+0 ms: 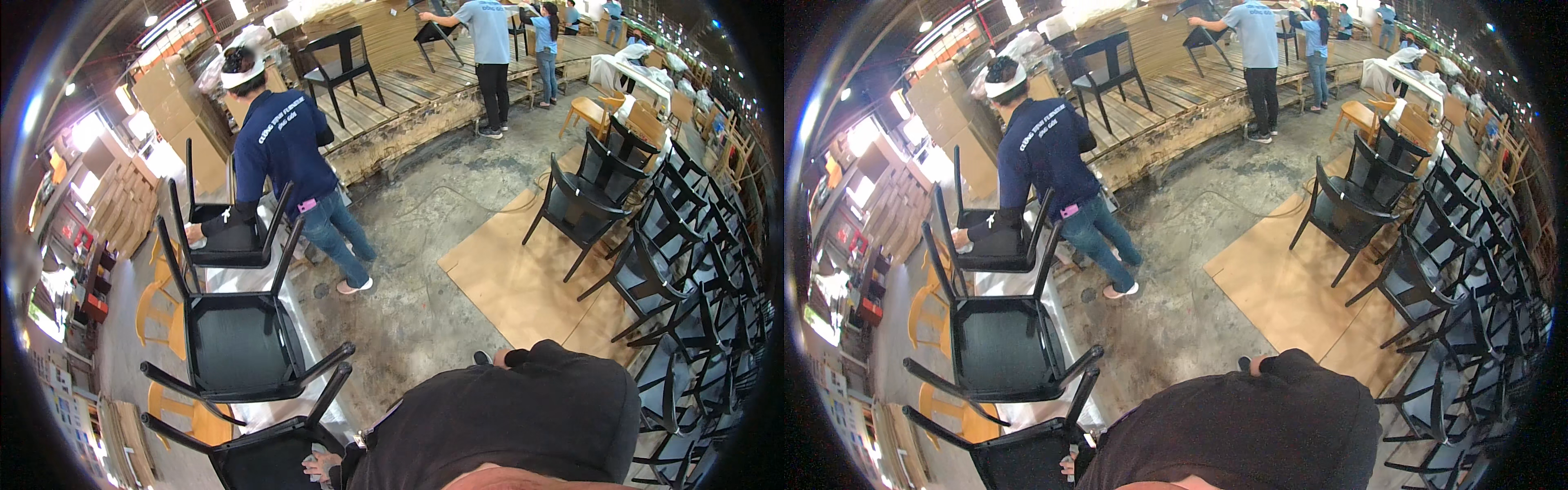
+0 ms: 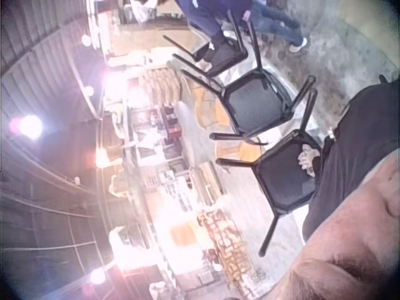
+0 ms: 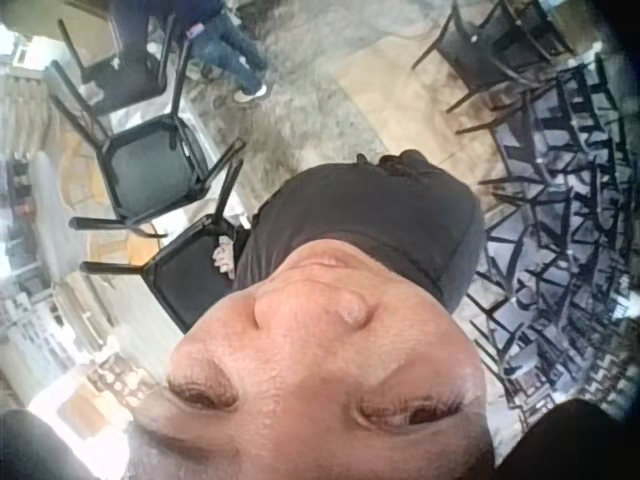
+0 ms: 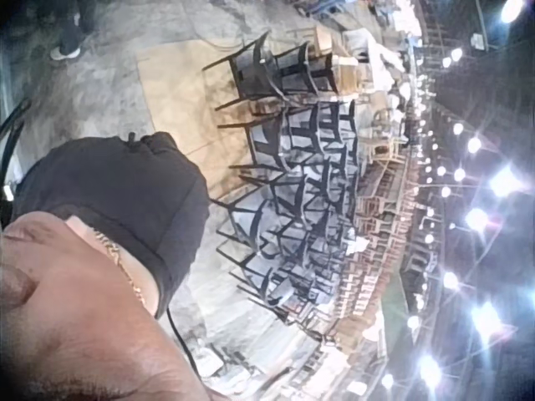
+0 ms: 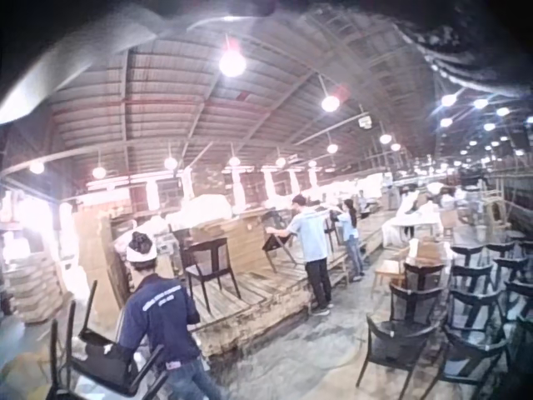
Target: The person wipes a black chair with a cloth, cleaning the seat, backrest, and legs. The person then places the chair on a table and continues wiping other parts of the chair.
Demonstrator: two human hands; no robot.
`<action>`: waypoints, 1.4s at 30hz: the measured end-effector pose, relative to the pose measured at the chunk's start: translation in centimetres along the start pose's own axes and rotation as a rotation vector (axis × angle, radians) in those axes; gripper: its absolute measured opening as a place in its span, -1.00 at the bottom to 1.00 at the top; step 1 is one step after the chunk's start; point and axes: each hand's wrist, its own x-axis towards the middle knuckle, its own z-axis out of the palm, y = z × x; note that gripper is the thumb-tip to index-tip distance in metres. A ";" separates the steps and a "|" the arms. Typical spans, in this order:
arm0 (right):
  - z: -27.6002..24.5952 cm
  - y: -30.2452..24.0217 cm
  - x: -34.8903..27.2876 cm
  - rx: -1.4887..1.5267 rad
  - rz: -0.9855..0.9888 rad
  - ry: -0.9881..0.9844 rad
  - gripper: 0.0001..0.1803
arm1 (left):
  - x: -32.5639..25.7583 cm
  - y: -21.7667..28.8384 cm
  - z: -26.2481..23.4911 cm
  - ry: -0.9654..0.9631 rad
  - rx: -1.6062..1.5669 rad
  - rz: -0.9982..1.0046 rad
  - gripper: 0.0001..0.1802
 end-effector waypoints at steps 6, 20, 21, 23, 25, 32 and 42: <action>-4.9 -1.2 3.1 0.079 -0.126 0.140 -0.60 | 0.0 2.3 -4.4 0.338 -0.366 0.141 -0.64; -11.1 16.2 -4.3 0.262 0.139 0.362 -0.53 | -21.2 17.0 -0.7 -0.742 -0.346 0.976 -0.70; -10.3 18.0 -5.5 0.271 0.095 0.328 -0.53 | -21.8 17.9 -0.6 -0.775 -0.320 0.988 -0.70; -8.4 21.4 -7.9 0.276 0.175 0.271 -0.51 | -22.9 19.3 -0.5 -0.826 -0.286 1.005 -0.70; -6.3 24.3 -10.1 0.325 0.300 0.286 -0.47 | -23.2 20.1 -0.8 -0.859 -0.267 1.015 -0.70; -3.5 27.7 -10.4 0.434 0.575 0.271 -0.61 | -18.4 21.7 -4.8 -0.641 -0.197 1.039 -0.70; -8.0 22.8 -4.9 0.361 0.052 0.281 -0.40 | -17.8 23.3 -15.1 0.068 -0.967 0.765 -0.62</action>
